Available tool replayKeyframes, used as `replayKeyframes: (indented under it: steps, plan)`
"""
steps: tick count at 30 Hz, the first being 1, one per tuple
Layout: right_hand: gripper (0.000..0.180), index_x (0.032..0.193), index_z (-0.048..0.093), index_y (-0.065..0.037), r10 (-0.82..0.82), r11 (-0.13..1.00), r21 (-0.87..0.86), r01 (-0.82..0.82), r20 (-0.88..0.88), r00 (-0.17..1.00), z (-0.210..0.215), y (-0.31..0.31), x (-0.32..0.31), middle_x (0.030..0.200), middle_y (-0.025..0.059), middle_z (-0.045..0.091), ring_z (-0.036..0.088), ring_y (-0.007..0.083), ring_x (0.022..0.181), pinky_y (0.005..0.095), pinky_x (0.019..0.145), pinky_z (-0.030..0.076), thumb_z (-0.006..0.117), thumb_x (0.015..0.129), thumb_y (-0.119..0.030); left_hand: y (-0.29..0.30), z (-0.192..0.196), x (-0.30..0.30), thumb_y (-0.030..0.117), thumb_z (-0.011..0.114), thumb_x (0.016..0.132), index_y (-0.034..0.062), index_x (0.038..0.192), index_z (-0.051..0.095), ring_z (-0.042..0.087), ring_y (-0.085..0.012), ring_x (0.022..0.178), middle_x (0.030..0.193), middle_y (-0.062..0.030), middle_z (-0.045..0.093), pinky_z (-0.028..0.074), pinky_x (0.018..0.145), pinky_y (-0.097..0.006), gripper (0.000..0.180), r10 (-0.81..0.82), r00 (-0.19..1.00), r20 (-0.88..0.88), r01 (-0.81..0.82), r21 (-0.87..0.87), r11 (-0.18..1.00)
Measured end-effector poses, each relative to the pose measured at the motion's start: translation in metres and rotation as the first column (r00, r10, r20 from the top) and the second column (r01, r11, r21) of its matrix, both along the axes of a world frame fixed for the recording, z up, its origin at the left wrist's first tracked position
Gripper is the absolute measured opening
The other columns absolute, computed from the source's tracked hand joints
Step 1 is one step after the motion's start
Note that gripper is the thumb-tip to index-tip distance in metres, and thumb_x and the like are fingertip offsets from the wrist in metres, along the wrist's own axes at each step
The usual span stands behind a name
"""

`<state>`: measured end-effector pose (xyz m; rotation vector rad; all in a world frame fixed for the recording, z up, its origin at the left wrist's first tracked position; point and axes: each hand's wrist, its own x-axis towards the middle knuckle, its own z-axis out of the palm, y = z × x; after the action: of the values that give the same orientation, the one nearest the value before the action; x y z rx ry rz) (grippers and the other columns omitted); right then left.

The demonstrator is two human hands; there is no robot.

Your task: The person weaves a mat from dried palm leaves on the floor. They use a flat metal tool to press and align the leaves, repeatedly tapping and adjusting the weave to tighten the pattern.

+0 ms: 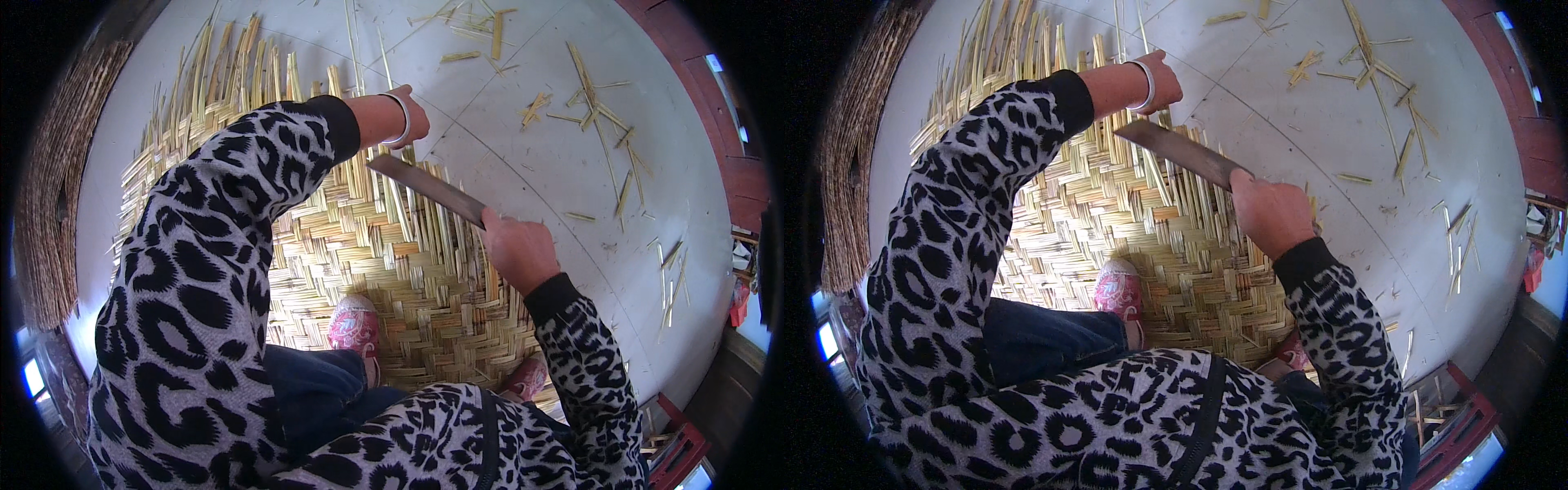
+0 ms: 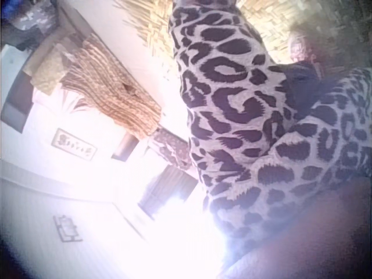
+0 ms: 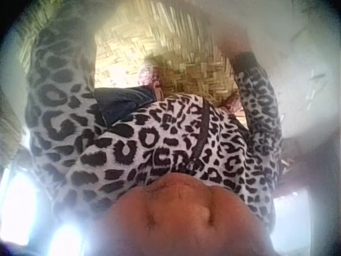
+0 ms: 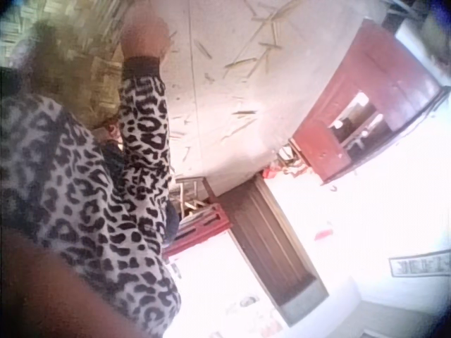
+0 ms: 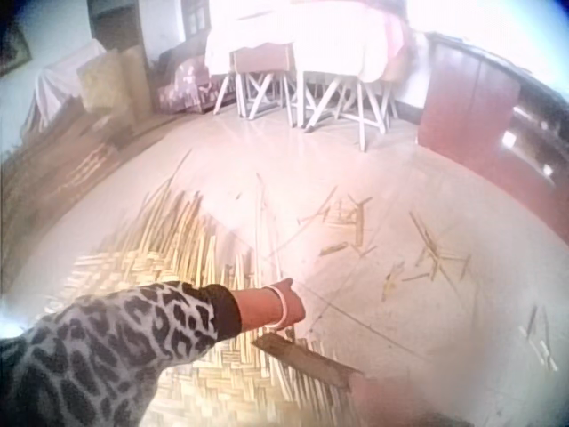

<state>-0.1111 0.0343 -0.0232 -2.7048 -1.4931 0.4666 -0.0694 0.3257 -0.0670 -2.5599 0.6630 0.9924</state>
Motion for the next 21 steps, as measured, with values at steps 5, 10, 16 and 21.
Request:
replayKeyframes:
  steps: [5, 10, 16, 21]
  plan:
    - [0.016, 0.100, 0.052, -0.007, -0.063, 0.992, -0.110, 0.061, -0.013, 0.998, 0.002, 0.032, 0.002, 0.075, 0.0159, 0.067, 0.067, 0.0373, 0.070, 0.0496, 0.062, 0.051, 0.046, 0.095, -0.021, -0.005, -0.001, -0.007, 0.018, 0.067, 0.081, 0.0146, 0.094, 0.074, 0.069, -0.0255, 0.096, 0.095, -0.0061, 0.074, 0.044, 0.093, -0.043, 0.015, 0.024, 0.998, 0.061, -0.025, 0.005, 1.000]
    - [0.017, 0.099, 0.051, -0.003, -0.186, 0.968, -0.184, 0.173, -0.056, 0.981, -0.017, 0.038, -0.007, 0.080, 0.0205, 0.068, 0.068, 0.0401, 0.076, 0.0512, 0.066, 0.053, 0.044, 0.094, -0.018, -0.006, -0.032, -0.013, 0.022, 0.062, 0.086, 0.0114, 0.096, 0.075, 0.071, -0.0309, 0.094, 0.097, -0.0092, 0.074, 0.055, 0.075, -0.043, 0.020, 0.066, 0.994, 0.088, -0.065, -0.016, 0.998]
    - [0.016, 0.098, 0.053, 0.000, -0.221, 0.965, -0.166, 0.204, -0.093, 0.971, -0.040, 0.035, -0.013, 0.082, 0.0220, 0.069, 0.069, 0.0384, 0.074, 0.0501, 0.065, 0.054, 0.046, 0.092, -0.013, -0.010, -0.042, -0.016, 0.030, 0.059, 0.089, 0.0113, 0.099, 0.074, 0.067, -0.0361, 0.098, 0.100, -0.0136, 0.071, 0.053, 0.083, -0.046, 0.026, 0.308, 0.951, -0.010, -0.304, -0.191, 0.933]
    - [0.015, 0.096, 0.054, -0.001, -0.212, 0.977, -0.049, 0.208, -0.098, 0.972, -0.040, 0.035, -0.017, 0.081, 0.0215, 0.068, 0.069, 0.0384, 0.074, 0.0499, 0.065, 0.055, 0.047, 0.091, -0.013, -0.081, 0.035, -0.004, 0.033, 0.055, 0.088, 0.0117, 0.095, 0.071, 0.065, -0.0372, 0.096, 0.101, -0.0153, 0.070, 0.050, 0.085, -0.049, 0.027, 0.163, 0.977, -0.137, -0.211, -0.542, 0.814]
